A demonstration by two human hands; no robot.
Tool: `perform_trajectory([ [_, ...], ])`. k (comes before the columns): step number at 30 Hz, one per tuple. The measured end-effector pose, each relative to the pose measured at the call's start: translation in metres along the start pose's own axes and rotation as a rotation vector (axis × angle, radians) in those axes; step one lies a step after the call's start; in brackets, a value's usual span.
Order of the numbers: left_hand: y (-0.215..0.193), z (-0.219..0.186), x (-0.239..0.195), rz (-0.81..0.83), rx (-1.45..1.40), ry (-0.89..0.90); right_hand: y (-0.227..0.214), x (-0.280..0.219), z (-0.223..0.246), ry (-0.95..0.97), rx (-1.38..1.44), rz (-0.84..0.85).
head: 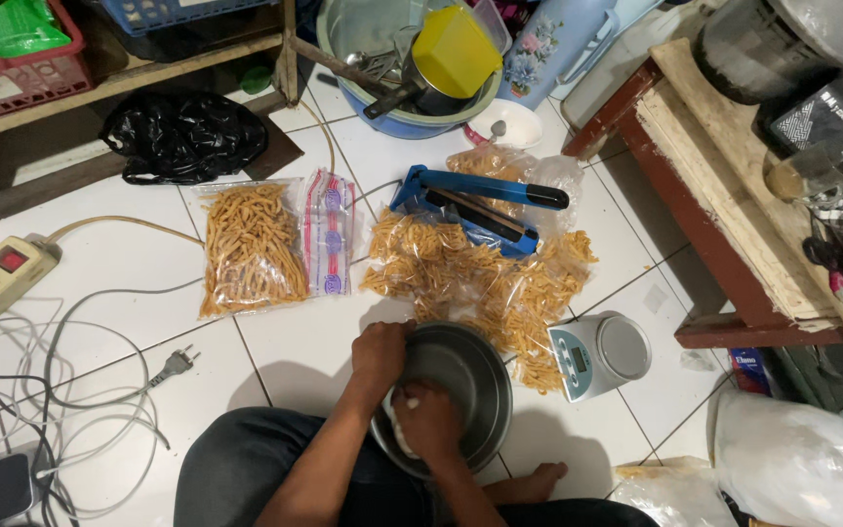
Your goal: The person kneads a ball of white dough inside a metal bowl using both hands. The person sits on the floor surrounded by packaged snacks, a heat sealer, and a digital scale.
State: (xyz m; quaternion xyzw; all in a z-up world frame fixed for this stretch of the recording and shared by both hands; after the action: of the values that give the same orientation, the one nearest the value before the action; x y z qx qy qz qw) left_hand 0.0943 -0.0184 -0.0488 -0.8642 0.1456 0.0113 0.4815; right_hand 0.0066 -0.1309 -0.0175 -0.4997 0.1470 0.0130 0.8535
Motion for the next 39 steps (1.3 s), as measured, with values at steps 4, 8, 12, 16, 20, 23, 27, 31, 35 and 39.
perform_trajectory([
  [4, -0.008, -0.007, -0.001, -0.010, 0.018, 0.039, -0.001, 0.000, 0.018, -0.068, -0.108, -0.063],
  [8, -0.007, -0.006, -0.003, 0.001, -0.022, 0.032, 0.021, 0.019, 0.012, -0.024, -0.261, -0.014],
  [12, -0.006, -0.002, -0.001, -0.026, -0.036, 0.031, 0.044, 0.045, -0.003, -0.016, -0.314, 0.019],
  [16, -0.006, 0.000, -0.002, -0.095, -0.026, 0.012, 0.032, 0.056, -0.051, 0.145, -0.027, -0.161],
  [20, -0.019, -0.002, -0.006, 0.023, -0.043, -0.055, -0.014, 0.048, -0.088, 0.337, 0.222, -0.465],
  [23, -0.013, 0.001, -0.005, 0.049, -0.036, -0.070, -0.039, 0.034, -0.082, 0.322, 0.451, -0.377],
  [27, -0.017, -0.001, -0.007, 0.035, -0.039, -0.056, -0.068, 0.015, -0.022, 0.058, -0.069, -0.120],
  [31, -0.017, -0.004, -0.007, 0.048, -0.012, -0.049, -0.064, -0.001, 0.011, -0.286, -0.214, -0.368],
  [35, -0.002, 0.003, -0.003, 0.047, -0.015, -0.048, -0.038, -0.021, 0.050, -0.524, 0.000, -0.123],
  [39, -0.009, -0.002, -0.005, 0.046, -0.039, -0.028, -0.012, -0.013, 0.037, -0.372, -0.134, -0.076],
])
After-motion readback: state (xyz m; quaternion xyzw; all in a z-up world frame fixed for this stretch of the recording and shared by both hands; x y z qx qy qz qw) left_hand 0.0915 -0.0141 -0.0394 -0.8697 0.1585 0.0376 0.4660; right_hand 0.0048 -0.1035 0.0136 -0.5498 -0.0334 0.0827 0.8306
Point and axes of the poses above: each hand's wrist, its own x-axis towards the middle knuckle, its own y-axis out of the palm, z = x × y, the point moved 10 cm from there along x, towards the middle knuckle, and after that the axes turned 10 degrees about y, right-handed, at the moved point
